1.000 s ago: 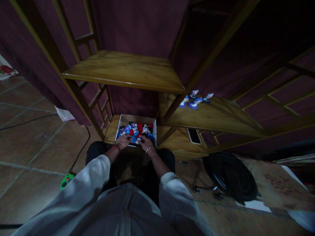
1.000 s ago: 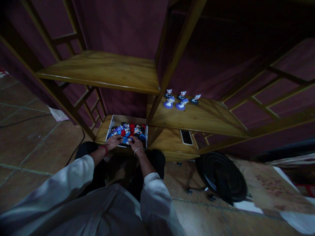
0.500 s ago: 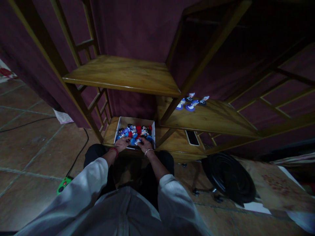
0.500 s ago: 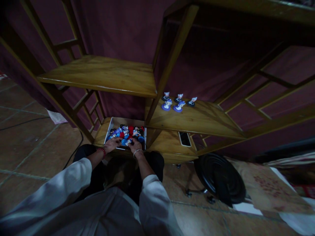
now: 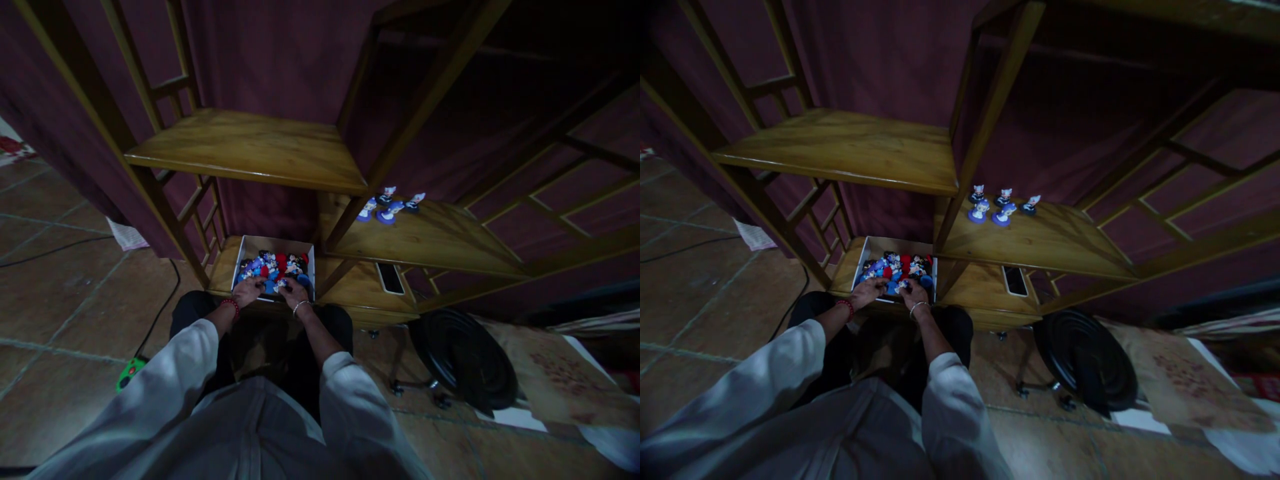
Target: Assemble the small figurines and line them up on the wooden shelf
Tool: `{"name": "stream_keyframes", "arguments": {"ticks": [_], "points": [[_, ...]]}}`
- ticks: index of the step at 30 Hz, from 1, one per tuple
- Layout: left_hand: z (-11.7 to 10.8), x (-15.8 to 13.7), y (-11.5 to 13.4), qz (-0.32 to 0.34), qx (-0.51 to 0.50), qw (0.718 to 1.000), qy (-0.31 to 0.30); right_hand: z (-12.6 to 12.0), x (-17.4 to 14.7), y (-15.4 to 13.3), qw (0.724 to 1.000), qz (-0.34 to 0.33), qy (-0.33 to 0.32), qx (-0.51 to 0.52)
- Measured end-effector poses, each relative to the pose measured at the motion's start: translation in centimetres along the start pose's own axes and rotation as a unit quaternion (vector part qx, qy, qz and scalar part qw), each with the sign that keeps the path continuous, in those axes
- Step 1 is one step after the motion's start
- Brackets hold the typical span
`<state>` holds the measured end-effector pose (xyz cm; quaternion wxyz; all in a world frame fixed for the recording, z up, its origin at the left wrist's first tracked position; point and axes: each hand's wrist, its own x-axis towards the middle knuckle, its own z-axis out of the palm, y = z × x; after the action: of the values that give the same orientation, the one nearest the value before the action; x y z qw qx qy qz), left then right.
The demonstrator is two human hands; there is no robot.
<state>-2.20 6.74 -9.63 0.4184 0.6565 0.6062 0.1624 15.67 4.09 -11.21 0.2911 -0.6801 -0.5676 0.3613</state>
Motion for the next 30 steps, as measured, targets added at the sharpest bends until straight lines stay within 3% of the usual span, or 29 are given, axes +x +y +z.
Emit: {"name": "stream_keyframes", "arguments": {"ticks": [6,11,17,24,30], "points": [[0.4,0.1,-0.3,-0.006,-0.037,0.998,0.041,0.1,0.0,0.0,0.999,0.018,0.029,-0.032],[0.2,0.4,-0.4,-0.064,-0.086,0.981,0.16,-0.2,-0.5,-0.9,0.997,0.015,0.031,-0.073],[-0.4,0.4,-0.6,-0.083,-0.042,0.975,0.202,-0.7,-1.1,-2.1,0.995,0.026,0.028,-0.097],[-1.0,-0.2,-0.6,-0.051,0.033,0.982,0.181,-0.5,-0.8,-1.5,0.995,0.014,0.03,-0.098],[-1.4,-1.1,0.2,0.016,0.214,0.974,0.071,0.0,-0.1,-0.3,0.999,0.019,0.029,0.0]]}}
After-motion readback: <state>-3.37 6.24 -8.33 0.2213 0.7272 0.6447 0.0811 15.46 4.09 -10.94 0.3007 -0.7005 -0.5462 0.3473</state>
